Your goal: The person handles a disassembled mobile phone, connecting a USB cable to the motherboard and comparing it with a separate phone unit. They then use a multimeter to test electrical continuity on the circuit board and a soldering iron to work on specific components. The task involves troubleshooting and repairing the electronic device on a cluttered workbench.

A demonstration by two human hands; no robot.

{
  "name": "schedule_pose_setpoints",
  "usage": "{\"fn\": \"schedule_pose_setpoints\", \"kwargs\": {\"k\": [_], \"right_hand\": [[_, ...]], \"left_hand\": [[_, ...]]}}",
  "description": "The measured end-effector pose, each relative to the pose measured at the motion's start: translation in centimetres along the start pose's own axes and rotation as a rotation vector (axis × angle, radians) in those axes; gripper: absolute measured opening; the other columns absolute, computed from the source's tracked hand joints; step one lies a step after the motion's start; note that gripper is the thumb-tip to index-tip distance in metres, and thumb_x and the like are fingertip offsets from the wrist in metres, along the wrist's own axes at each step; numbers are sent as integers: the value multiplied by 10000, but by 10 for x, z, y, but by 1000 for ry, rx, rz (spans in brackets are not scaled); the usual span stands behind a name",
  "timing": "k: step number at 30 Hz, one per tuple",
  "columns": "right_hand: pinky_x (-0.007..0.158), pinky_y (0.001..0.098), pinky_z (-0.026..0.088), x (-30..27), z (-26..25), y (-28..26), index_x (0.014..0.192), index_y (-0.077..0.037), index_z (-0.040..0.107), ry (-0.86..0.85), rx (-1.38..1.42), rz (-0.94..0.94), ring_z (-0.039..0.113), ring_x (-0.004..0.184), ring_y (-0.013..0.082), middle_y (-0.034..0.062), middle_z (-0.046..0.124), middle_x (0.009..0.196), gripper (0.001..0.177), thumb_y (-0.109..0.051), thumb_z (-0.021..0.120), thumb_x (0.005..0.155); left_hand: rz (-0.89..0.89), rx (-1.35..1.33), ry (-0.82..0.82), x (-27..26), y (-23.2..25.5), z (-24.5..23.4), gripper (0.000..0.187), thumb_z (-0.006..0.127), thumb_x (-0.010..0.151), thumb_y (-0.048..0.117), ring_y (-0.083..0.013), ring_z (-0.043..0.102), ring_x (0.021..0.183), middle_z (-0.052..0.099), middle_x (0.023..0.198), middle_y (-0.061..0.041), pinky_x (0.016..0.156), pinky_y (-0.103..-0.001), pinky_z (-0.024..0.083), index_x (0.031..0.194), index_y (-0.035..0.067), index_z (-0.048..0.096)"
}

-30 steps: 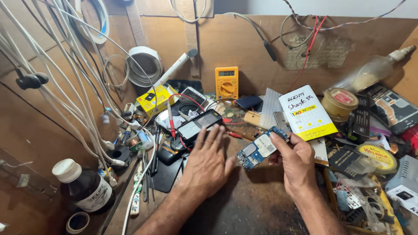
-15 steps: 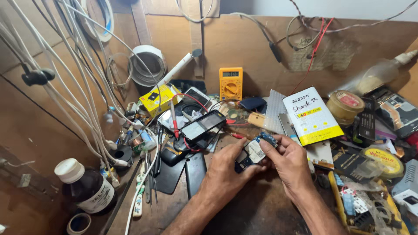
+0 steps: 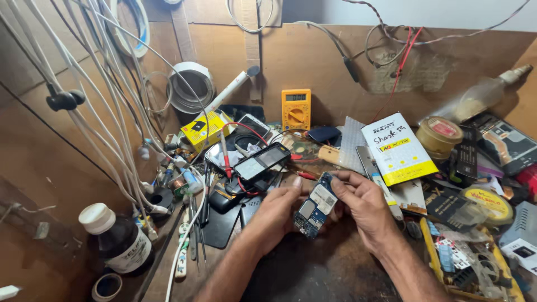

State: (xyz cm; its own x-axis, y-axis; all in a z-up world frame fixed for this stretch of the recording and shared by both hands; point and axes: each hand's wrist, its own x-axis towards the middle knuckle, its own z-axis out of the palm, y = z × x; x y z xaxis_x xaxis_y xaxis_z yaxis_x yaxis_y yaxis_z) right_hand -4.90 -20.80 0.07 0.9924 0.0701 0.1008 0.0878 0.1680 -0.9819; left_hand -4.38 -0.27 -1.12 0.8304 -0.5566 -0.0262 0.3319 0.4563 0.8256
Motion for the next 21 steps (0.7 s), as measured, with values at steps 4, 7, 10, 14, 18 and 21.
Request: {"fn": "schedule_pose_setpoints", "kwargs": {"k": [4,7,10,14,18,21], "right_hand": [[581,237,511,-1,9,-12,1223,21,664,-79,82,48,620,668,91,58,710,838,338,-204,661,971],[675,238,560,-2,16,-20,1227,13,653,-111,84,89,670,767,94,55,733,915,348,-197,641,948],[691,243,571,-3,17,-25,1263,-16,649,-164,69,70,674,797,93,52,734,959,363,-196,633,948],[688,244,534,-3,18,-19,1335,-61,646,-101,20,-26,638,803,101,79,745,984,385,-186,655,971],[750,275,562,-8,18,-16,1173,-56,710,222,-614,-400,680,856,119,65,761,998,271,-219,678,959],[776,306,560,-18,23,-17,1047,-64,770,270,-828,-582,663,891,164,61,746,992,186,-205,705,946]], "left_hand": [[-109,-208,-174,-12,12,7,595,374,1084,421,-326,744,1025,714,1176,-228,920,-439,617,1370,-74,538],[-86,-255,-246,-15,16,8,539,426,1097,360,-343,731,1077,690,1221,-264,975,-436,610,1382,-87,525],[-82,-210,-248,-13,14,5,485,490,1106,303,-354,713,1103,677,1246,-282,998,-438,592,1390,-89,524],[-52,-224,-230,-11,12,-1,475,545,1082,288,-359,714,1096,690,1223,-282,979,-432,592,1357,-99,529],[68,-241,-73,-5,5,-1,442,621,1017,240,-331,718,1111,706,1180,-211,977,-445,607,1283,-102,534],[76,-231,-51,-1,1,-6,442,657,982,239,-284,717,1058,709,1166,-183,953,-422,601,1288,-69,575]]}}
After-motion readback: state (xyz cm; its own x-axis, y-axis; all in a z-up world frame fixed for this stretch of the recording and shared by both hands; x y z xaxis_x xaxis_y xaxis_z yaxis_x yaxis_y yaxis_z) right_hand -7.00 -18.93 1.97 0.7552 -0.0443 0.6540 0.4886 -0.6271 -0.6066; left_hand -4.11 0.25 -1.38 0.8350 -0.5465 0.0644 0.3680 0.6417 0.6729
